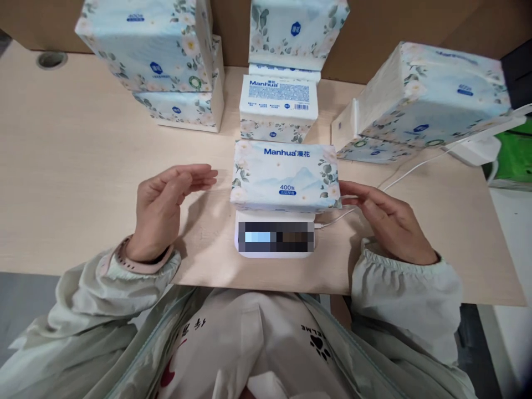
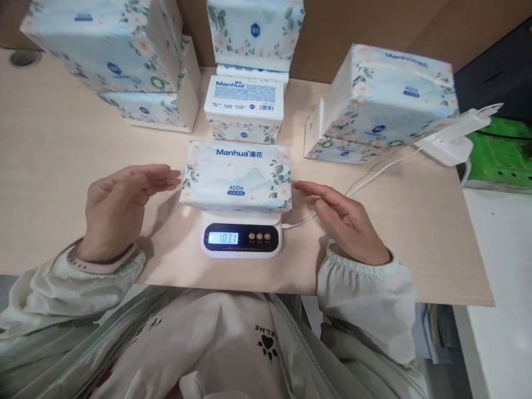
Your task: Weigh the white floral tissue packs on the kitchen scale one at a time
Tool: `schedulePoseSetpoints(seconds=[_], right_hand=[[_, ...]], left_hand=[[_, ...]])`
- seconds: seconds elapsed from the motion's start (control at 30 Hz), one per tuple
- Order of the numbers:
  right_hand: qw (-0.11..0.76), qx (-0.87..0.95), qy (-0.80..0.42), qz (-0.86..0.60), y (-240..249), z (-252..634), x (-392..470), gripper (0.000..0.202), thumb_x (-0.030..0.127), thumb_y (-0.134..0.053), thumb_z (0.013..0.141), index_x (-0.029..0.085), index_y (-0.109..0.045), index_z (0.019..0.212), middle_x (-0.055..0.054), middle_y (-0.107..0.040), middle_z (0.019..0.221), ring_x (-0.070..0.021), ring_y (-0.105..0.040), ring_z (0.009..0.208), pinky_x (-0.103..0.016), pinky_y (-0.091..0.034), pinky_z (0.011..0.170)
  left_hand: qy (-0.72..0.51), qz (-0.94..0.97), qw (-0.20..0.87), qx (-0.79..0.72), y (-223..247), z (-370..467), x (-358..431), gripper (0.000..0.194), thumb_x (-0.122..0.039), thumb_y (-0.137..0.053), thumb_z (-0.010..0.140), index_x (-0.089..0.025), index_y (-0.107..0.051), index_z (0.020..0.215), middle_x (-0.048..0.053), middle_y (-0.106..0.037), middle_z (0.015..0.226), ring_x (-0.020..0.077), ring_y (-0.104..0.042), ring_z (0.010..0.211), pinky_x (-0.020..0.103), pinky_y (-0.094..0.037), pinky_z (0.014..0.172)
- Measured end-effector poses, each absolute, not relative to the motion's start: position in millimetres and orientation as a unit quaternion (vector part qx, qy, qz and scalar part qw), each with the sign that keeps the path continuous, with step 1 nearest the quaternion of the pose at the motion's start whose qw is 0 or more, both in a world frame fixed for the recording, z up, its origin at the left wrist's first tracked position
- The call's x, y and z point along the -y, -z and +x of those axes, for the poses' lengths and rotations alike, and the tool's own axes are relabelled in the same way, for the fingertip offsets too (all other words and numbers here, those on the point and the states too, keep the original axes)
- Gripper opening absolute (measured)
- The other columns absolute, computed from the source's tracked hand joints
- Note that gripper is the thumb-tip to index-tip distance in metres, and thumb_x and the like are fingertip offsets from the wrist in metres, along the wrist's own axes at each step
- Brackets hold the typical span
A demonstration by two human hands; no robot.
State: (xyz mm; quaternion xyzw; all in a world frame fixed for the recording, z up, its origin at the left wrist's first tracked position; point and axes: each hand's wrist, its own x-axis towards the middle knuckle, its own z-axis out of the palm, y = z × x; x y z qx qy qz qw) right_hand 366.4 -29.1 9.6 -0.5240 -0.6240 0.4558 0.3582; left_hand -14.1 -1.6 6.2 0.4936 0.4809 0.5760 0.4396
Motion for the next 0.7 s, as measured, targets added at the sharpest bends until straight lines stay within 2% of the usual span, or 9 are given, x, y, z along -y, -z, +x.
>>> schedulePoseSetpoints(seconds=[0.07,0.13,0.3,0.37,0.43,0.57,0.63,0.7], right_hand=[[0.348,0.647,-0.468,-0.492,-10,368,30,0.047,0.058,-0.066,0.103,0.052,-0.066,0.150,0.007,-0.067,0.161,-0.0305,-0.061,0.154,-0.051,-0.052,0.131],[0.331,0.676,-0.476,-0.455,-9,368,30,0.059,0.059,-0.071,0.099,0.052,-0.060,0.156,0.007,-0.059,0.168,-0.0306,-0.050,0.163,-0.050,-0.045,0.137],[0.309,0.708,-0.474,-0.423,-11,350,32,0.079,0.056,-0.078,0.095,0.038,-0.050,0.166,0.000,-0.049,0.177,-0.0299,-0.035,0.171,-0.058,-0.030,0.141],[0.330,0.699,-0.464,-0.432,-18,337,27,0.078,0.060,-0.077,0.094,0.036,-0.052,0.164,-0.002,-0.048,0.177,-0.0302,-0.037,0.171,-0.059,-0.027,0.142],[0.369,0.693,-0.437,-0.439,-28,323,14,0.074,0.064,-0.075,0.094,0.038,-0.055,0.161,0.000,-0.048,0.177,-0.0297,-0.040,0.169,-0.057,-0.033,0.141],[0.443,0.699,-0.347,-0.441,-36,300,-42,0.069,0.077,-0.066,0.094,0.040,-0.061,0.152,0.000,-0.055,0.171,-0.0285,-0.048,0.163,-0.056,-0.042,0.136],[0.467,0.697,-0.321,-0.440,-29,293,-79,0.073,0.084,-0.064,0.091,0.037,-0.064,0.147,-0.003,-0.062,0.165,-0.0292,-0.054,0.157,-0.055,-0.046,0.133],[0.484,0.689,-0.319,-0.436,-16,288,-113,0.079,0.089,-0.064,0.086,0.035,-0.065,0.145,-0.005,-0.066,0.160,-0.0289,-0.059,0.153,-0.053,-0.049,0.131]], left_hand=[[-0.550,0.497,0.460,-0.489,-8,-15,14,0.019,-0.037,-0.079,0.099,-0.027,-0.091,0.109,0.008,-0.086,0.116,0.0271,-0.084,0.113,0.041,-0.069,0.107],[-0.532,0.516,0.477,-0.472,-4,-14,24,0.026,-0.043,-0.074,0.102,-0.031,-0.089,0.119,0.006,-0.082,0.130,0.0317,-0.077,0.130,0.051,-0.061,0.122],[-0.475,0.586,0.523,-0.397,-5,-7,25,0.040,-0.047,-0.058,0.110,-0.037,-0.075,0.146,0.002,-0.068,0.154,0.0314,-0.060,0.152,0.057,-0.046,0.134],[-0.486,0.609,0.504,-0.373,-15,-4,12,0.041,-0.046,-0.057,0.112,-0.037,-0.073,0.148,0.001,-0.066,0.156,0.0311,-0.059,0.154,0.058,-0.046,0.134],[-0.509,0.631,0.477,-0.340,-26,0,-11,0.040,-0.049,-0.061,0.111,-0.035,-0.076,0.145,0.001,-0.069,0.154,0.0312,-0.061,0.152,0.057,-0.050,0.131],[-0.557,0.620,0.463,-0.302,-35,12,-81,0.042,-0.060,-0.075,0.100,-0.027,-0.082,0.125,0.005,-0.074,0.147,0.0309,-0.063,0.150,0.050,-0.053,0.127],[-0.565,0.586,0.482,-0.325,-32,22,-120,0.031,-0.051,-0.076,0.100,-0.024,-0.081,0.116,0.006,-0.076,0.142,0.0269,-0.068,0.143,0.044,-0.055,0.124],[-0.548,0.551,0.506,-0.373,-27,32,-151,0.014,-0.033,-0.071,0.104,-0.024,-0.079,0.111,0.004,-0.079,0.135,0.0196,-0.074,0.131,0.037,-0.058,0.117]])
